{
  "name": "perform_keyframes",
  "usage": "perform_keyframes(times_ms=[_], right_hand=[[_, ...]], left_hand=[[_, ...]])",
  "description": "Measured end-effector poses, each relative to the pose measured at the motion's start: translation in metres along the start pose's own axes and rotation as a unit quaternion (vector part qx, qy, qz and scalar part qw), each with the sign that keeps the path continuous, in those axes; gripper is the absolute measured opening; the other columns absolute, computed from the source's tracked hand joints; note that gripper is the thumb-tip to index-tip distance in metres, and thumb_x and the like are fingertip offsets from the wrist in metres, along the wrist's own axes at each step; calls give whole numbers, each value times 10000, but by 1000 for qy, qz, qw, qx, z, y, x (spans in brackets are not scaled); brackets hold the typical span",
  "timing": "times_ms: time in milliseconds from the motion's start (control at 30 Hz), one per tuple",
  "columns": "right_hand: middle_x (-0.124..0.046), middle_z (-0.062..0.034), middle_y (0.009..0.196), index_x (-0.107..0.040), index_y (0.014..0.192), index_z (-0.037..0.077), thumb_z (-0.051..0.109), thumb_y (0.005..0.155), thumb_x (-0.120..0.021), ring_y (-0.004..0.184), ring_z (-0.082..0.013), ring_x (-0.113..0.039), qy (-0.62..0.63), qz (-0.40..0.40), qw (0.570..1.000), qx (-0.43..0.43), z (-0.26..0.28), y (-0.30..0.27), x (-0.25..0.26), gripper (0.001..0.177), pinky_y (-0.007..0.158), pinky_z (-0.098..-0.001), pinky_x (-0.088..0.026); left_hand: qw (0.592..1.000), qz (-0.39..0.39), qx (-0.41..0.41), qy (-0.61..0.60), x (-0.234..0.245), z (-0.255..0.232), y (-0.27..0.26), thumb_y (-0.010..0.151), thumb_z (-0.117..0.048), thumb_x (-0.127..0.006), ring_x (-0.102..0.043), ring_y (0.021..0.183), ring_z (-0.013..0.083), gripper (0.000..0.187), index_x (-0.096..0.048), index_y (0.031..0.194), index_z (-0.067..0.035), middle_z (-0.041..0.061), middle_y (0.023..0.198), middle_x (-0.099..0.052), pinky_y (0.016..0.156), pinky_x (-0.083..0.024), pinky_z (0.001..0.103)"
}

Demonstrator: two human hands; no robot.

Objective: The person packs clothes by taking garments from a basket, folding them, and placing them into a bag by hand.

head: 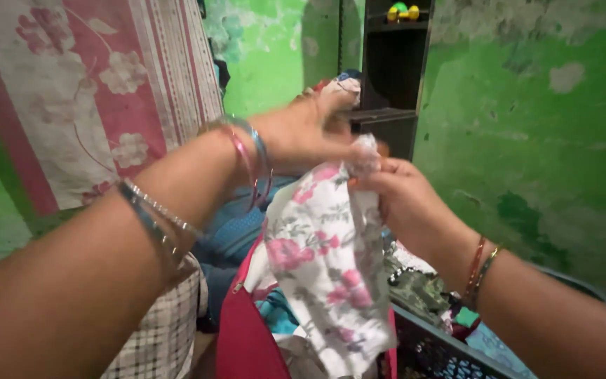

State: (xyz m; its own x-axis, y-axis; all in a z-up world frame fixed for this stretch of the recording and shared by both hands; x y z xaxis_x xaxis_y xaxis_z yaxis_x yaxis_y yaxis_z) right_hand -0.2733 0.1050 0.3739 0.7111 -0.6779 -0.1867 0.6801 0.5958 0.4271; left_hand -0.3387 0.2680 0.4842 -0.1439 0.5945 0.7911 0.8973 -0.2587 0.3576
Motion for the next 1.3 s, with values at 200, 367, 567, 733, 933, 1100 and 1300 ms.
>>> perform_keyframes(times_ms=[200,367,567,733,933,1100,1300], right_hand=[[-761,-60,944,-746,1053,45,192,920,-641,820,-148,-703,-87,20,994,-70,-3,-8,-6,225,755,-318,-564],[-768,-132,994,-758,1109,129,483,933,-648,922,-297,-731,-652,15,751,-104,-43,-10,6,411,822,-413,-563],[-759,-138,976,-697,1090,105,476,806,-729,962,-342,-734,-791,91,563,-222,-107,-44,44,468,849,-470,-582],[-765,-157,1007,-785,997,106,359,867,-629,965,-364,-743,-789,1,568,-235,-132,-40,87,324,846,-472,-586],[-770,-122,959,-810,982,193,386,856,-631,955,-344,-733,-724,-18,644,-247,-125,-40,103,292,867,-466,-562],[-782,-119,892,-792,954,176,391,868,-585,895,-344,-730,-677,-7,707,-205,-146,-50,78,311,819,-474,-555],[-758,-147,865,-791,978,118,320,867,-626,793,-334,-722,-596,-14,791,-137,-176,-46,102,284,738,-452,-558]], left_hand=[[989,4,-116,95,-49,43,-18,631,-279,-863,-733,1069,249,922,-489,1444,-55,169,1179,-748,898,-579,361],[961,-46,82,258,-68,79,-29,767,-201,-734,-715,1041,360,340,-754,1099,-126,175,1092,-751,879,-564,456],[954,-166,21,250,-136,98,-35,827,-170,-668,-697,962,407,191,-680,974,-49,211,1001,-717,800,-563,516],[990,50,123,49,-221,138,-26,933,-324,-643,-743,1000,371,306,-737,1108,-92,182,1057,-760,900,-570,453],[933,259,-130,213,-282,161,-54,881,-324,-628,-578,1153,421,424,-660,1299,-261,137,1285,-621,904,-486,537],[870,389,-15,302,-327,181,-48,898,-389,-582,-486,1248,404,475,-593,1362,-289,118,1380,-526,977,-434,543],[835,439,57,326,-357,194,-16,919,-466,-527,-376,1362,383,539,-512,1438,-323,95,1494,-412,1064,-373,551]])
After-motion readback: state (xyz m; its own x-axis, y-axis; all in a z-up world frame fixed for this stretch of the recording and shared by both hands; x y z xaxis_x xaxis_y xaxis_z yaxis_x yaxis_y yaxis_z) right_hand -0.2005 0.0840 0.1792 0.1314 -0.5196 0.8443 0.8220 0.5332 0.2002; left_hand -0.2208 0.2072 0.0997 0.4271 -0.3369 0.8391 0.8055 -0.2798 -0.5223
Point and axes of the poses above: each hand's wrist, its own y-axis towards the middle knuckle, its own x-axis out of the back of the hand, z = x × y, the point moved 3 cm from there along y, towards the middle knuckle
